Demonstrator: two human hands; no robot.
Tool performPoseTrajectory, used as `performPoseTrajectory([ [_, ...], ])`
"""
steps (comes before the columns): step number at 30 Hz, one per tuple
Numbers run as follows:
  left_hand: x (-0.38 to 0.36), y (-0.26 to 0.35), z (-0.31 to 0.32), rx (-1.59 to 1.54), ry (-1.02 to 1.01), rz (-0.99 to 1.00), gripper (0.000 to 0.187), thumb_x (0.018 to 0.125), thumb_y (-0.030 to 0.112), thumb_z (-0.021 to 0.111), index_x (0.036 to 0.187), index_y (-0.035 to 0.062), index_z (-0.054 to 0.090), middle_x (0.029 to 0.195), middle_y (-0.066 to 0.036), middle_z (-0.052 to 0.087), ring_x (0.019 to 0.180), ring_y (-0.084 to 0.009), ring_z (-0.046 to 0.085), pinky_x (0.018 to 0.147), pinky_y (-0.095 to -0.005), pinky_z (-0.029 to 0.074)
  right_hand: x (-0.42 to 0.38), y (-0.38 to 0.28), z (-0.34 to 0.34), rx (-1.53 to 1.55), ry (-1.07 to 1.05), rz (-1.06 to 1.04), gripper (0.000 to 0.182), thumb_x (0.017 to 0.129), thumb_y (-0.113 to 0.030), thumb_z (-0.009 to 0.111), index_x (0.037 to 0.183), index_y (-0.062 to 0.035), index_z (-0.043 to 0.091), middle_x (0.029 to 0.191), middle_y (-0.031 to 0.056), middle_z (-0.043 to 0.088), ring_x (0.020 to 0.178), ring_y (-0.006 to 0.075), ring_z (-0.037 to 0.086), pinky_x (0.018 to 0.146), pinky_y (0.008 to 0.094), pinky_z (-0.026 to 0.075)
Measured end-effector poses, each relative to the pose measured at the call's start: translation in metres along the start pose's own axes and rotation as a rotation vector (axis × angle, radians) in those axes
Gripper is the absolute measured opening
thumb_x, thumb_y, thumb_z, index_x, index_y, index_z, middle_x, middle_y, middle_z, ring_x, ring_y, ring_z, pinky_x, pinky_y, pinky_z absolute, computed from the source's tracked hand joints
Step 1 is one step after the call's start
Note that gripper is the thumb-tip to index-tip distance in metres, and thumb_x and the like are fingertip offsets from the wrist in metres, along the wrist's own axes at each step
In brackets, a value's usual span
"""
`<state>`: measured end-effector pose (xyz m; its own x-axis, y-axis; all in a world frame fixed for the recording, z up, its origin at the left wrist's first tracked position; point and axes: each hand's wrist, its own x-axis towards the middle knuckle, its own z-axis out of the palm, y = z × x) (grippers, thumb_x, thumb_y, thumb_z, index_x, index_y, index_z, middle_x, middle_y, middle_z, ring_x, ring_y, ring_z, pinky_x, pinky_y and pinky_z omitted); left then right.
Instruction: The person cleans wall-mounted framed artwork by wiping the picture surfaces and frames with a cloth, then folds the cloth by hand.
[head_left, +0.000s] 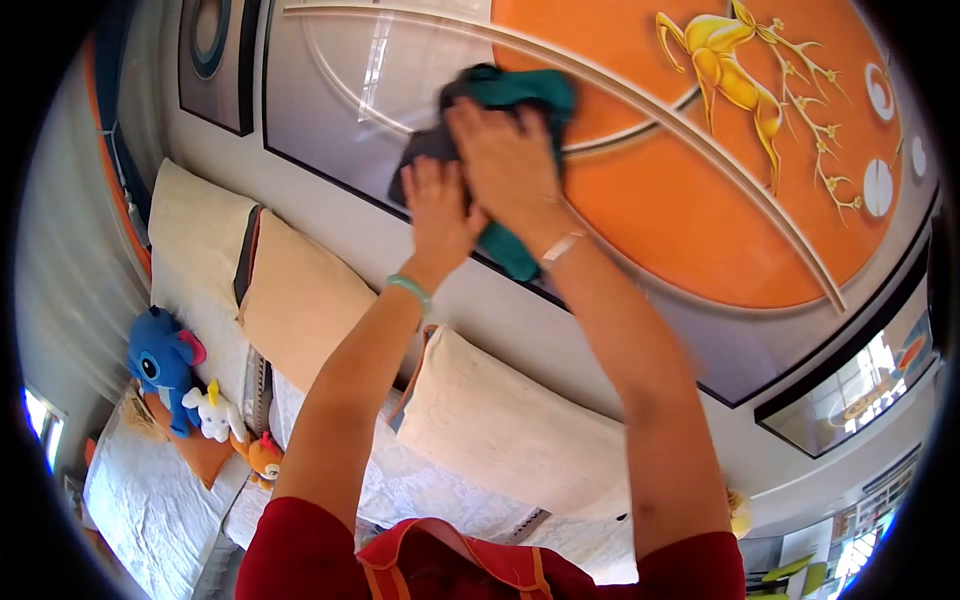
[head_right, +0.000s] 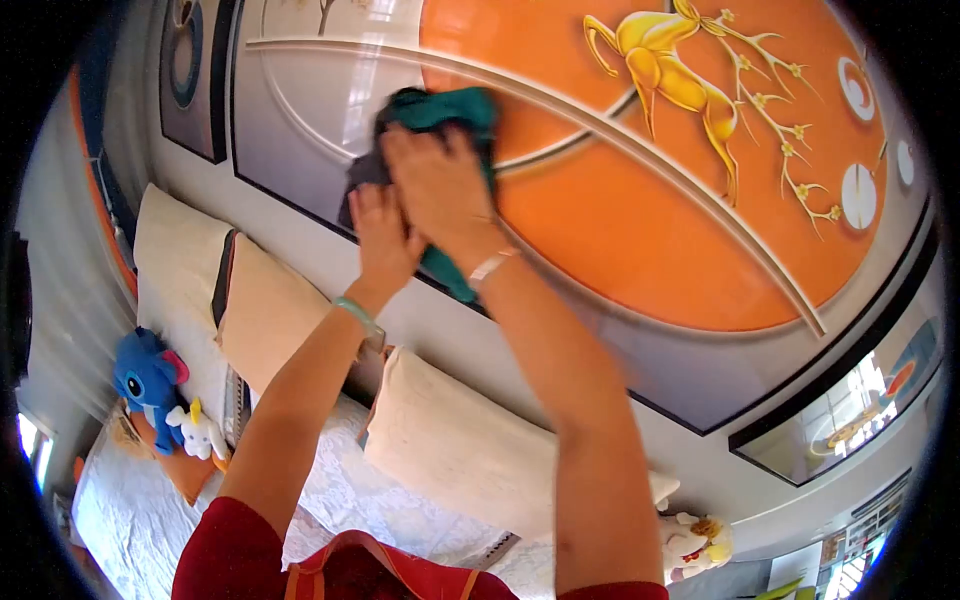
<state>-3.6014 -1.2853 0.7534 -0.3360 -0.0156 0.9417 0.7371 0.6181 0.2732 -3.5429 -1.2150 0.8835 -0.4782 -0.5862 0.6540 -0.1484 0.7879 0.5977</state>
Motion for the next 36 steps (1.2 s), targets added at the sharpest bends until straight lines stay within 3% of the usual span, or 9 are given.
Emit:
performPoseTrajectory([
  [2,-0.027,-0.052,0.013,0.073,0.068,-0.031,0.068,0.078,0.029,0.055,0.129,-0.0078,0.03,0.132,-0.034,0.026,0.126,-0.0478,0.021,0.106,-0.0556,0.01,0.023,-0.034,0.039,0.105,-0.006,-0.064,0.041,0.079,-0.02,0.048,0.119,-0.0076,0.051,0.124,0.0041,0.05,0.105,0.0169,0.05,0.097,0.0416,0.03],
  [6,-0.051,-0.096,0.009,-0.126,-0.027,-0.185,0.069,0.08,0.021,0.054,0.134,-0.0066,0.021,0.136,-0.033,0.021,0.128,-0.047,0.015,0.107,-0.0514,0.008,0.038,-0.08,0.086,0.295,-0.045,-0.091,0.044,0.072,-0.025,0.056,0.109,-0.0026,0.054,0.103,0.0083,0.058,0.103,0.022,0.051,0.1,0.0395,0.027],
  [10,-0.07,-0.077,0.002,0.343,-0.158,-0.112,0.058,0.087,0.027,0.047,0.128,-0.0095,0.029,0.129,-0.034,0.03,0.123,-0.0461,0.025,0.106,-0.0518,0.013,-0.001,-0.071,0.082,0.143,0.127,-0.237,0.037,0.079,-0.019,0.048,0.113,-0.006,0.055,0.111,0.0044,0.057,0.107,0.0174,0.049,0.102,0.037,0.027],
  [16,-0.108,0.059,0.002,0.025,-0.239,0.007,0.048,0.084,0.024,0.05,0.116,-0.009,0.039,0.105,-0.029,0.044,0.104,-0.0446,0.039,0.102,-0.0582,0.015,-0.135,-0.013,0.011,0.115,-0.054,-0.196,0.042,0.081,-0.019,0.045,0.123,-0.0108,0.049,0.107,-0.0026,0.056,0.101,0.012,0.049,0.097,0.0333,0.031],
  [20,-0.123,0.165,0.001,-0.104,-0.561,0.052,0.054,0.081,0.028,0.052,0.114,-0.0131,0.039,0.104,-0.031,0.044,0.103,-0.0465,0.04,0.102,-0.0592,0.015,-0.231,0.033,-0.057,0.018,-0.182,-0.055,0.045,0.08,-0.019,0.047,0.124,-0.0158,0.049,0.101,-0.0064,0.058,0.091,0.01,0.052,0.09,0.0322,0.036],
  [25,-0.15,0.261,0.018,-0.205,-0.504,0.316,0.048,0.079,0.027,0.053,0.111,-0.0089,0.048,0.103,-0.03,0.048,0.111,-0.0448,0.04,0.105,-0.0553,0.015,-0.35,0.074,-0.122,-0.219,-0.304,0.184,0.045,0.077,-0.018,0.049,0.122,-0.0213,0.053,0.1,-0.0069,0.059,0.076,0.0126,0.052,0.078,0.0336,0.038],
  [28,-0.157,0.308,0.029,-0.383,-0.476,0.439,0.044,0.078,0.022,0.053,0.11,-0.0084,0.051,0.106,-0.028,0.049,0.114,-0.0429,0.04,0.107,-0.0521,0.015,-0.402,0.087,-0.146,-0.209,-0.282,0.309,0.045,0.076,-0.011,0.051,0.121,-0.0182,0.053,0.108,-0.0025,0.058,0.074,0.0164,0.051,0.081,0.0404,0.037],
  [31,-0.16,0.347,0.038,-0.419,-0.587,0.486,0.04,0.077,0.016,0.05,0.109,-0.0089,0.052,0.108,-0.026,0.049,0.118,-0.0419,0.037,0.108,-0.0488,0.016,-0.44,0.094,-0.163,-0.312,-0.326,0.544,0.043,0.077,-0.009,0.048,0.119,-0.0158,0.054,0.113,0.0005,0.057,0.082,0.0183,0.055,0.086,0.0415,0.037],
  [36,-0.17,0.385,0.071,-0.803,-0.424,0.571,0.027,0.077,0.005,0.043,0.095,-0.01,0.057,0.105,-0.028,0.052,0.115,-0.0409,0.041,0.104,-0.0462,0.026,-0.48,0.099,-0.183,-0.313,-0.407,0.818,0.047,0.077,-0.002,0.046,0.123,-0.0074,0.048,0.125,0.0086,0.05,0.107,0.0252,0.049,0.098,0.0482,0.03],
])
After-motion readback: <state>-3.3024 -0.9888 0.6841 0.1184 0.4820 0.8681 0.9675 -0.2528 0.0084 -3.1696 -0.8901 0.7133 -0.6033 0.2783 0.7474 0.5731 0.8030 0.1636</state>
